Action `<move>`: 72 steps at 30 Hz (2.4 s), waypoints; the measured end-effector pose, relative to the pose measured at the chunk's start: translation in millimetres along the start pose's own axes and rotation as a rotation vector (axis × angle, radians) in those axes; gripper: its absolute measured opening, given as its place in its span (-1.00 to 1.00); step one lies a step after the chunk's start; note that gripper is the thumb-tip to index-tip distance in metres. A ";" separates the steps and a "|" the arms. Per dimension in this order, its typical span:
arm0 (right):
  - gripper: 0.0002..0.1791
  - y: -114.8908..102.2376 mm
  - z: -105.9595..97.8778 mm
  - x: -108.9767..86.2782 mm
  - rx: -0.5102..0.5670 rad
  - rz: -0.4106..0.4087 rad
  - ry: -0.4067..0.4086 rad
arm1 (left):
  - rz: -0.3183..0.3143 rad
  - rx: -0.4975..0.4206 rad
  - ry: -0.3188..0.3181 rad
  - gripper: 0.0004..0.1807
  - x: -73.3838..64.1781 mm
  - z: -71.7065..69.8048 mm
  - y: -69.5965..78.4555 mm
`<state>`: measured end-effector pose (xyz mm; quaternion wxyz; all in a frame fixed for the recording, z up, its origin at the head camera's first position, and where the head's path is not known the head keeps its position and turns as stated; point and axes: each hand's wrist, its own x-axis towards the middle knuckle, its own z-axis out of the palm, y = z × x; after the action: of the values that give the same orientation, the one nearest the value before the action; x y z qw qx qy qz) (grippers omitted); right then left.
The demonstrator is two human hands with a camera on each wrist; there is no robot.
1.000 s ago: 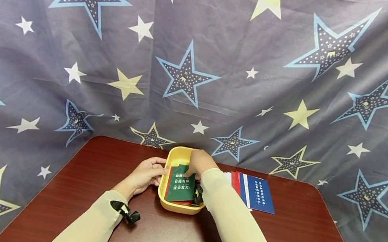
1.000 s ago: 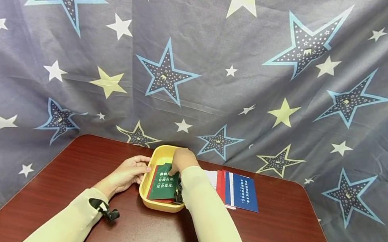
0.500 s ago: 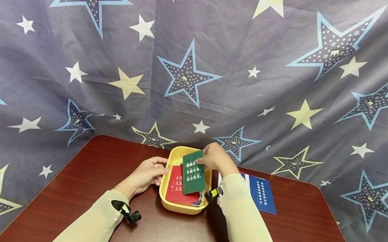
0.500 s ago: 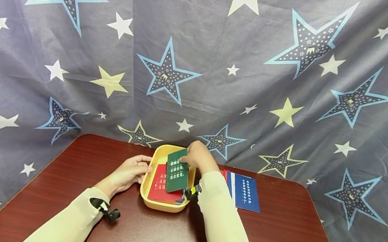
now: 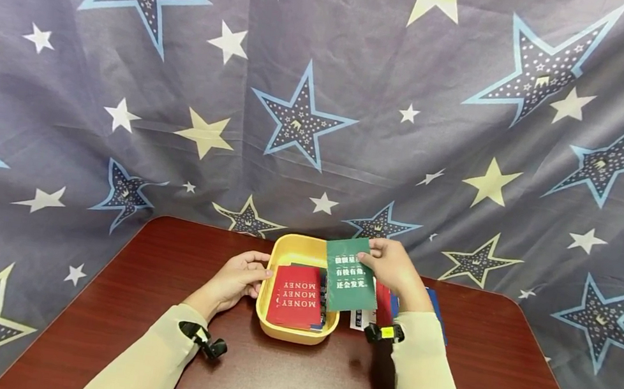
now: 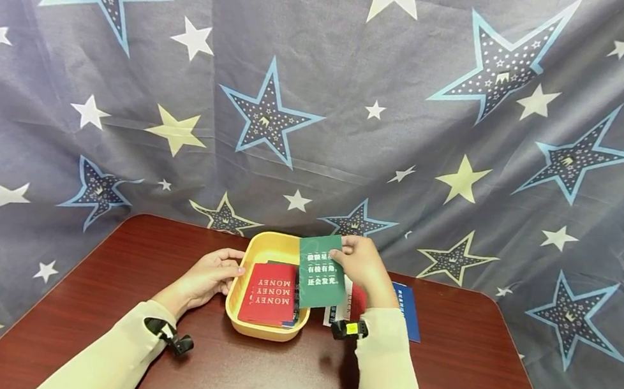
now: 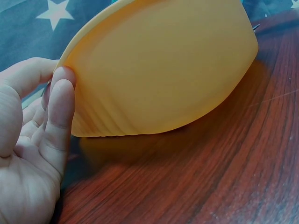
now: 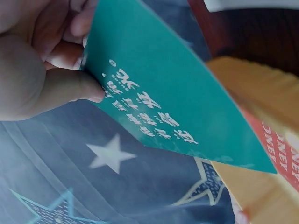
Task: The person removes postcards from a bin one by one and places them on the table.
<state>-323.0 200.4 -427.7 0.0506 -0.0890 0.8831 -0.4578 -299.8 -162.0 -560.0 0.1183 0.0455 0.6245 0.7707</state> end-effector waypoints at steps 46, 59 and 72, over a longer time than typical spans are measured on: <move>-0.55 142.3 -95.6 -37.2 -0.192 0.346 0.268 | -0.003 0.008 0.006 -0.37 -2.1 -0.9 2.3; -0.56 161.3 -83.6 -33.2 -0.396 0.409 0.209 | -0.004 -0.008 -0.006 -0.37 -1.6 1.7 2.1; -0.64 154.9 -79.9 -37.5 -0.359 0.457 0.295 | -0.011 -0.003 0.004 -0.38 -2.0 1.5 3.9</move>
<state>-317.1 359.5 -508.1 0.0068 0.1713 0.9447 -0.2796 -298.1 -161.8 -555.7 0.1211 0.0403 0.6237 0.7712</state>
